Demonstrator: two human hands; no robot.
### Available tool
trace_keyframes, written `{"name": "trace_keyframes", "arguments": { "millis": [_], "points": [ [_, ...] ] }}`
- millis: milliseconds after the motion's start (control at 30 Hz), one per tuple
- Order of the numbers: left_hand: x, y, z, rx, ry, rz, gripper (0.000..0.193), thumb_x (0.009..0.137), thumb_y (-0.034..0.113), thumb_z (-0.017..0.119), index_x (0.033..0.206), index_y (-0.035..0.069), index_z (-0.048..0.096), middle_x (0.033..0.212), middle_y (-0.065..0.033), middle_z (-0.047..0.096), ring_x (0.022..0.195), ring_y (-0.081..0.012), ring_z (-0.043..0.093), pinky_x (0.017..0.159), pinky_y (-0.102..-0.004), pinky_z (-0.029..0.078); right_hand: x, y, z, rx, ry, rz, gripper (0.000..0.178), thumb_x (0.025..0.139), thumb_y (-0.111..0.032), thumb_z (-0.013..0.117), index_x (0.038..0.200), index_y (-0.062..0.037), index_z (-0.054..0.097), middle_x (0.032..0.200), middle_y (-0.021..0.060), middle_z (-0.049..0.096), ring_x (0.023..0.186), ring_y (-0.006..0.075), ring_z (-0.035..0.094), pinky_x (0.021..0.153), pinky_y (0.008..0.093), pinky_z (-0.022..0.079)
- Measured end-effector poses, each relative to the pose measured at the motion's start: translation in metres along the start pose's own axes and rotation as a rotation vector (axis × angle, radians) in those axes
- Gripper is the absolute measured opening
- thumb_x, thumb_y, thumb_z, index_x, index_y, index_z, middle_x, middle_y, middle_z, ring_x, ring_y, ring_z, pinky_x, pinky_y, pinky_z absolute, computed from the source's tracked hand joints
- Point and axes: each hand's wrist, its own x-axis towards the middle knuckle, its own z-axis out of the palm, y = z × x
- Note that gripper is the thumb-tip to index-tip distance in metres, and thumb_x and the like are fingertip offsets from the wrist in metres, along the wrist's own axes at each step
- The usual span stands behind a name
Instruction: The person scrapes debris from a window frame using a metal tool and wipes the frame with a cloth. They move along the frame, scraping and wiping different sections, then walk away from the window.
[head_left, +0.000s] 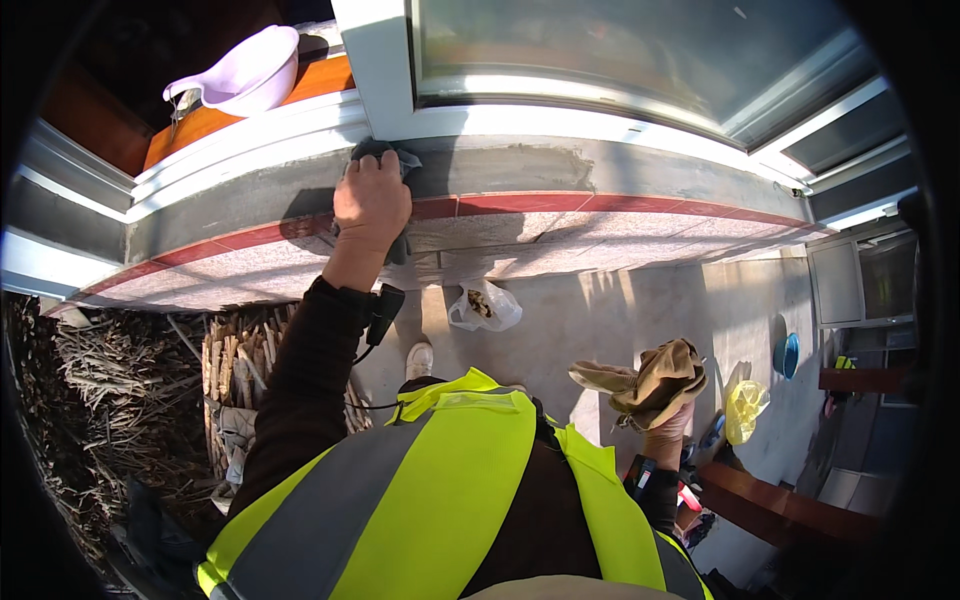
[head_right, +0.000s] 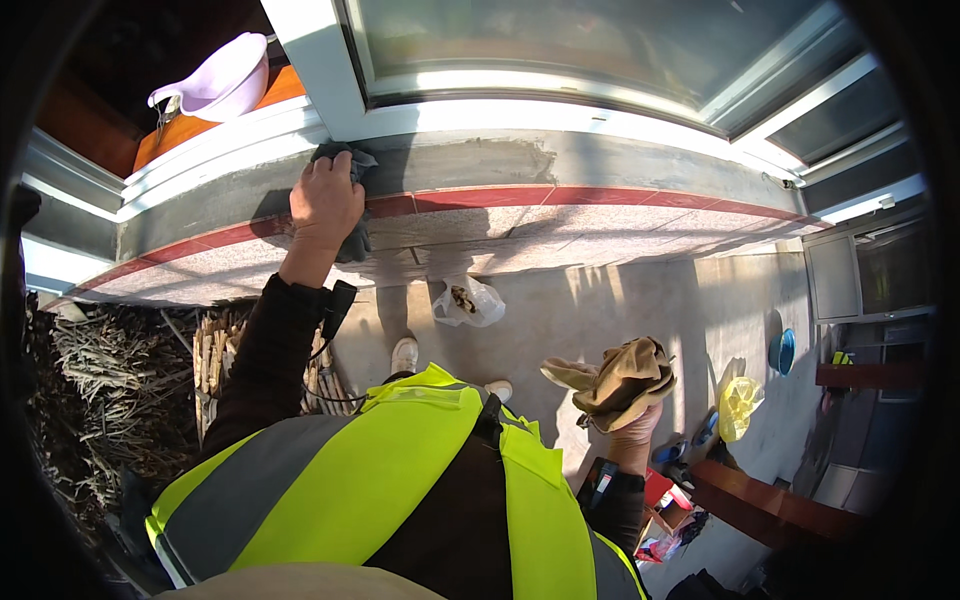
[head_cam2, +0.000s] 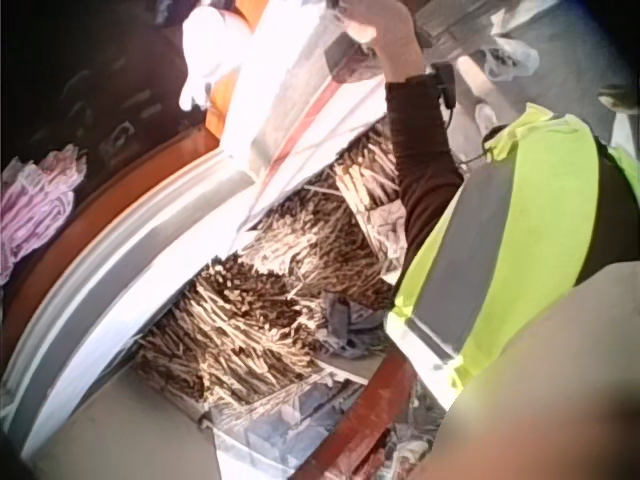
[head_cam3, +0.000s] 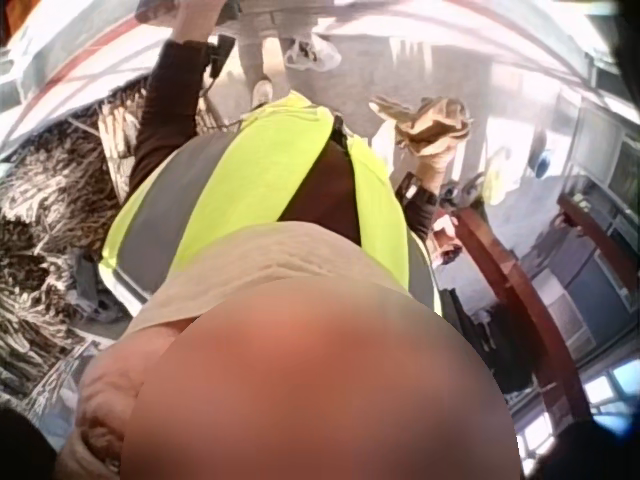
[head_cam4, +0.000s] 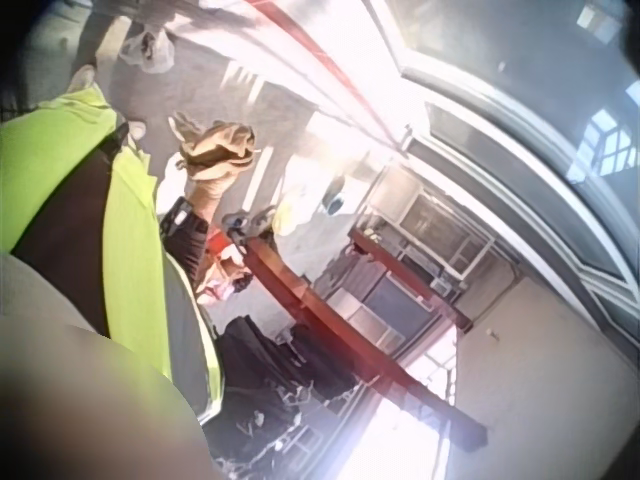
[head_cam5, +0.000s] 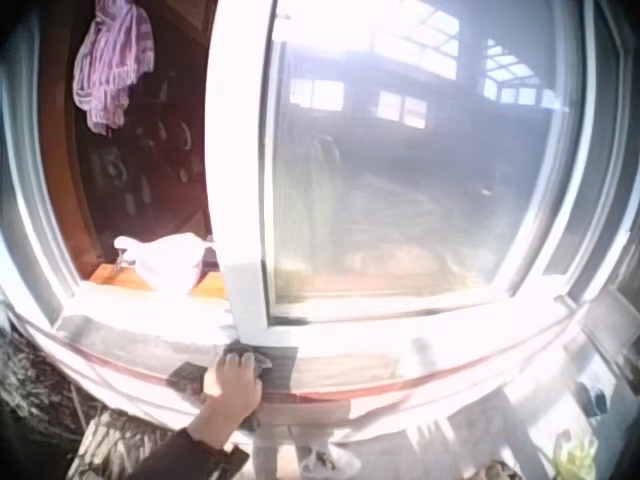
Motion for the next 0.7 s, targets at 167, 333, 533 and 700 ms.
{"name": "trace_keyframes", "arguments": {
  "millis": [167,333,533,700],
  "points": [
    [0.026,0.120,0.024,-0.258,0.096,0.265,0.028,0.066,0.015,0.069,0.092,0.008,0.060,0.081,-0.0090,0.059,0.083,-0.0271,0.058,0.073,-0.0360,0.050,-0.002,-0.020,-0.050,0.001,-0.039,-0.054,0.047,0.088,-0.041,0.051,0.122,-0.0098,0.053,0.117,0.0130,0.058,0.104,0.0310,0.057,0.090,0.0434,0.047],
    [0.036,0.171,0.023,-0.604,0.059,0.348,0.033,0.068,0.011,0.066,0.101,0.012,0.064,0.090,-0.0078,0.062,0.090,-0.0281,0.058,0.080,-0.0381,0.049,0.002,-0.038,-0.075,0.038,-0.041,-0.047,0.047,0.087,-0.039,0.053,0.124,-0.0093,0.052,0.118,0.0130,0.058,0.106,0.0315,0.056,0.092,0.0436,0.046],
    [0.012,0.089,0.006,-0.325,0.404,0.114,0.041,0.068,0.007,0.061,0.109,0.011,0.063,0.104,-0.0124,0.062,0.097,-0.0327,0.056,0.085,-0.0421,0.046,-0.002,-0.072,-0.097,0.006,-0.049,-0.085,0.048,0.087,-0.035,0.052,0.125,-0.0070,0.051,0.118,0.0158,0.058,0.105,0.0323,0.057,0.091,0.0429,0.048],
    [0.005,0.086,0.023,-0.233,0.253,-0.031,0.037,0.071,0.014,0.058,0.107,0.010,0.061,0.096,-0.0138,0.064,0.091,-0.0348,0.058,0.083,-0.0441,0.046,-0.002,-0.085,-0.117,0.025,-0.023,-0.011,0.047,0.086,-0.034,0.051,0.124,-0.0061,0.052,0.116,0.0168,0.059,0.101,0.0328,0.059,0.089,0.0429,0.049]
  ]
}}
